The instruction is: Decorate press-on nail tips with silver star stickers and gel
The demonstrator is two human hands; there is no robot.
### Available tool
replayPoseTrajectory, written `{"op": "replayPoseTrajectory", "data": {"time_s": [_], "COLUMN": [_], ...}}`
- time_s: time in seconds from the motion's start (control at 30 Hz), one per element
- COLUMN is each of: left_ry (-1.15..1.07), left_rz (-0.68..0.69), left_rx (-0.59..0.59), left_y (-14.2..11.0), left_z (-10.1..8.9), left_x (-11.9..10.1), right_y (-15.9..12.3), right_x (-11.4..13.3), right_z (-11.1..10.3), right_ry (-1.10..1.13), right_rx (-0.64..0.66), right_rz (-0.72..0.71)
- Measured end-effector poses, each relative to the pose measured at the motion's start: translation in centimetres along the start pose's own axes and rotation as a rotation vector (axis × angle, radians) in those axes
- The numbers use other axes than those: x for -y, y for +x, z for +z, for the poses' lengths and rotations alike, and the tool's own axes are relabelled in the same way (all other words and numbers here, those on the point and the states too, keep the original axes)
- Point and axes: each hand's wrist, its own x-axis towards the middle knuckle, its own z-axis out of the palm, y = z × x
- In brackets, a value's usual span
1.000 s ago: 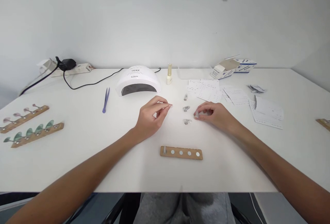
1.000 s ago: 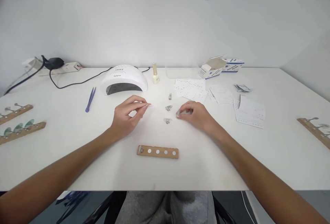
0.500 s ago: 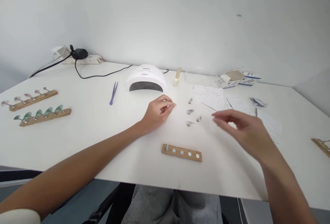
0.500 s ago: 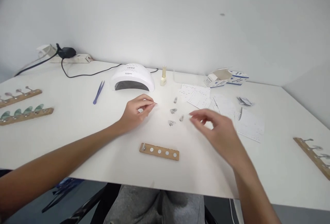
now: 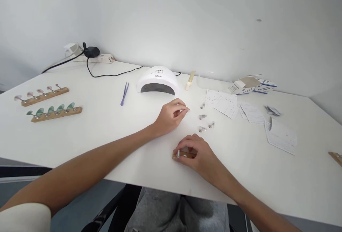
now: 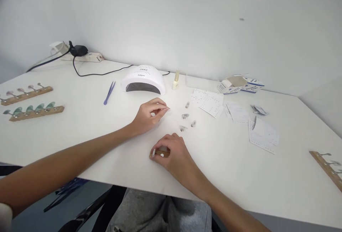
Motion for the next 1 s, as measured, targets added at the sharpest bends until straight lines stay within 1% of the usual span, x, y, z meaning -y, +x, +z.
{"op": "replayPoseTrajectory", "data": {"time_s": [0.17, 0.37, 0.47, 0.57, 0.63, 0.73, 0.8, 0.87, 1.0], "left_ry": [-0.007, -0.029, -0.058, -0.071, -0.042, 0.066, 0.132, 0.179, 0.229], "left_rz": [0.006, 0.008, 0.015, 0.035, 0.087, 0.253, 0.378, 0.472, 0.558], "left_rx": [-0.001, -0.018, -0.064, -0.127, -0.162, -0.179, -0.159, -0.12, -0.004], "left_y": [0.0, 0.1, 0.2, 0.3, 0.3, -0.1, -0.5, -1.0, -1.4], "left_z": [0.0, -0.1, -0.3, -0.5, -0.6, -0.5, -0.2, 0.0, 0.3], "left_x": [0.0, 0.0, -0.3, -1.0, -1.6, -2.4, -2.8, -3.2, -3.7], "right_y": [0.5, 0.5, 0.4, 0.8, 1.3, 1.9, 1.9, 1.7, 0.9], "right_x": [-0.3, 0.2, 1.1, 1.7, 1.7, 0.9, 0.3, -0.1, -0.2], "right_z": [0.0, -0.3, -1.7, -4.3, -5.8, -7.0, -6.8, -6.4, -6.0], "right_ry": [0.07, 0.064, 0.095, 0.066, 0.018, -0.03, -0.038, -0.037, -0.032], "right_rx": [0.009, 0.02, -0.009, -0.077, -0.148, -0.268, -0.323, -0.34, -0.331], "right_rz": [0.04, 0.024, 0.041, 0.052, 0.001, -0.079, -0.12, -0.155, -0.185]}}
